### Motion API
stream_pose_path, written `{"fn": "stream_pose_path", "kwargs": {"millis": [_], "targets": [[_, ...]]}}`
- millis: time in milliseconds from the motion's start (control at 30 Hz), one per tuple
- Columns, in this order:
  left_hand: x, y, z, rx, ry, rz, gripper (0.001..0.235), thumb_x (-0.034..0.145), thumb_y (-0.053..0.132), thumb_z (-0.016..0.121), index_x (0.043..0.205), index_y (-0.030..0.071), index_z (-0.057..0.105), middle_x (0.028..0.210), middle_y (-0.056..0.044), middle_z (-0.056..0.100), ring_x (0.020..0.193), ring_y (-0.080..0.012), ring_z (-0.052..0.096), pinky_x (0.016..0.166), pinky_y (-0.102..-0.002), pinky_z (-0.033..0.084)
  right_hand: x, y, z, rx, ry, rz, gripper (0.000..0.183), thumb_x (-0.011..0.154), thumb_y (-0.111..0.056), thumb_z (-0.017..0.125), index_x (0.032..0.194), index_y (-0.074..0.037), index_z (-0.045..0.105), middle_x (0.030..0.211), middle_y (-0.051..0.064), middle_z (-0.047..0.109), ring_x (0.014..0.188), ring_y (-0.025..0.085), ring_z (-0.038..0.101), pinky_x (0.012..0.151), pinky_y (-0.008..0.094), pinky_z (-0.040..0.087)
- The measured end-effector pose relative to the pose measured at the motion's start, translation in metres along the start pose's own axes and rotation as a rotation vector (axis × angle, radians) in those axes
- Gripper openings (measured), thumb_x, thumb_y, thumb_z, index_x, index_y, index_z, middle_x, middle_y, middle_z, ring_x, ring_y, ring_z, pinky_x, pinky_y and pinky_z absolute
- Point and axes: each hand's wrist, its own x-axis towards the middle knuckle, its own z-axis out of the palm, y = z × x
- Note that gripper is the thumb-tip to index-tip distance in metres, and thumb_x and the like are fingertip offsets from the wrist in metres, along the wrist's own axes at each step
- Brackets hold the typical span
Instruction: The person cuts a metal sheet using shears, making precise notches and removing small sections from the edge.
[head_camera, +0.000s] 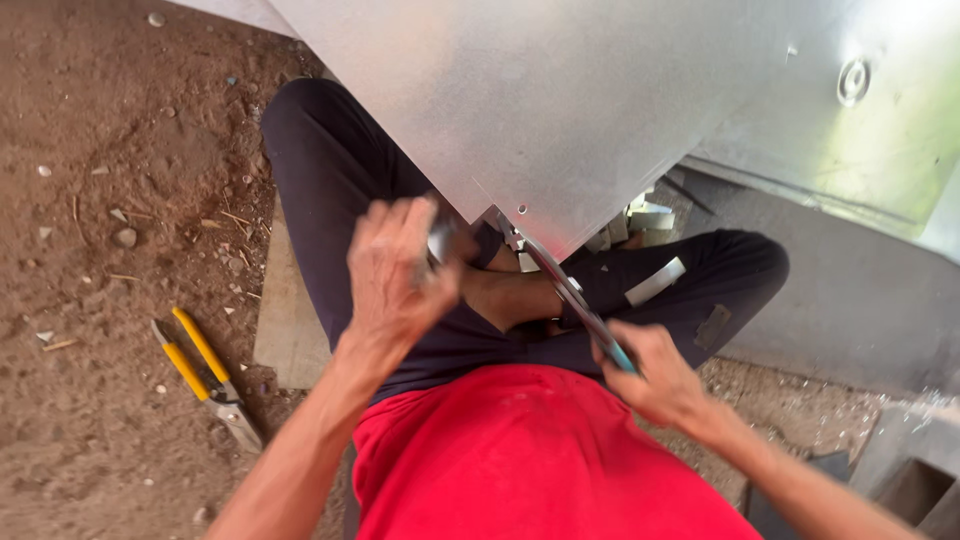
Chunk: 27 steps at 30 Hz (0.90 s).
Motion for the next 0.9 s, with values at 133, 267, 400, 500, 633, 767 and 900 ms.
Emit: {"fn": "stream_pose_path", "kwargs": {"millis": [133, 267, 400, 500, 633, 767, 900], "targets": [[0.009, 0.002, 0.026, -0.166, 0.08, 0.125, 0.021, 0.079, 0.007, 0.071, 0.1, 0.005, 0.073, 0.087, -0.015, 0.069, 0.08, -0.0319, 0.065, 0.074, -0.042, 0.053, -0.044, 0.056, 0.008, 0.068, 0.126, 0.04, 0.01, 0.068, -0.003, 0.059, 0.077, -0.002, 0.064, 0.058, 0.007, 0.063, 0.051, 0.016, 0.057, 0.052, 0.035, 0.048], [0.006, 0.044, 0.067, -0.625, -0.317, -0.378, 0.032, 0.082, 0.032, 0.083, 0.088, 0.001, 0.078, 0.065, -0.005, 0.069, 0.059, -0.0133, 0.061, 0.054, -0.031, 0.049, -0.057, 0.086, 0.004, 0.188, 0.261, 0.117, 0.012, 0.074, 0.002, 0.053, 0.08, -0.001, 0.064, 0.064, 0.006, 0.066, 0.057, 0.014, 0.061, 0.054, 0.033, 0.051], [0.007, 0.073, 0.066, -1.059, -0.14, -0.391, 0.031, 0.097, 0.026, 0.073, 0.084, -0.001, 0.08, 0.068, -0.002, 0.07, 0.06, -0.0056, 0.057, 0.054, -0.026, 0.045, -0.034, 0.07, -0.016, -0.045, 0.176, 0.17, 0.017, 0.078, 0.002, 0.051, 0.088, 0.0, 0.065, 0.068, 0.01, 0.068, 0.062, 0.019, 0.065, 0.061, 0.034, 0.054], [0.002, 0.06, 0.03, -1.129, -0.052, -0.376, 0.024, 0.093, 0.023, 0.073, 0.09, 0.0, 0.079, 0.075, -0.004, 0.075, 0.065, -0.0064, 0.066, 0.057, -0.024, 0.053, -0.01, 0.034, -0.033, -0.15, -0.002, -0.061, 0.028, 0.08, -0.003, 0.051, 0.103, 0.0, 0.065, 0.088, 0.012, 0.071, 0.081, 0.021, 0.067, 0.077, 0.035, 0.053], [-0.004, 0.01, -0.025, -1.136, 0.182, -0.417, 0.024, 0.097, 0.022, 0.071, 0.1, -0.002, 0.078, 0.085, -0.01, 0.079, 0.073, -0.0122, 0.072, 0.063, -0.025, 0.057, 0.037, -0.021, -0.049, -0.008, -0.325, 0.047, 0.064, 0.061, -0.012, 0.049, 0.124, -0.003, 0.06, 0.109, 0.013, 0.072, 0.083, 0.023, 0.068, 0.08, 0.034, 0.058], [-0.011, -0.01, -0.029, -1.237, 0.259, -0.405, 0.028, 0.1, 0.022, 0.068, 0.113, -0.002, 0.073, 0.1, -0.011, 0.079, 0.09, -0.0166, 0.078, 0.075, -0.026, 0.06, 0.084, -0.057, -0.056, -0.078, -0.47, 0.053, 0.069, 0.057, -0.015, 0.053, 0.124, -0.002, 0.059, 0.11, 0.013, 0.073, 0.087, 0.024, 0.071, 0.077, 0.036, 0.059], [-0.012, -0.012, -0.021, -1.309, 0.263, -0.407, 0.029, 0.102, 0.022, 0.065, 0.117, -0.003, 0.07, 0.103, -0.013, 0.079, 0.095, -0.0195, 0.079, 0.077, -0.028, 0.062, 0.11, -0.089, -0.068, -0.294, -0.511, 0.025, 0.056, 0.063, -0.013, 0.055, 0.118, -0.002, 0.061, 0.105, 0.016, 0.069, 0.087, 0.027, 0.067, 0.078, 0.039, 0.056]]}}
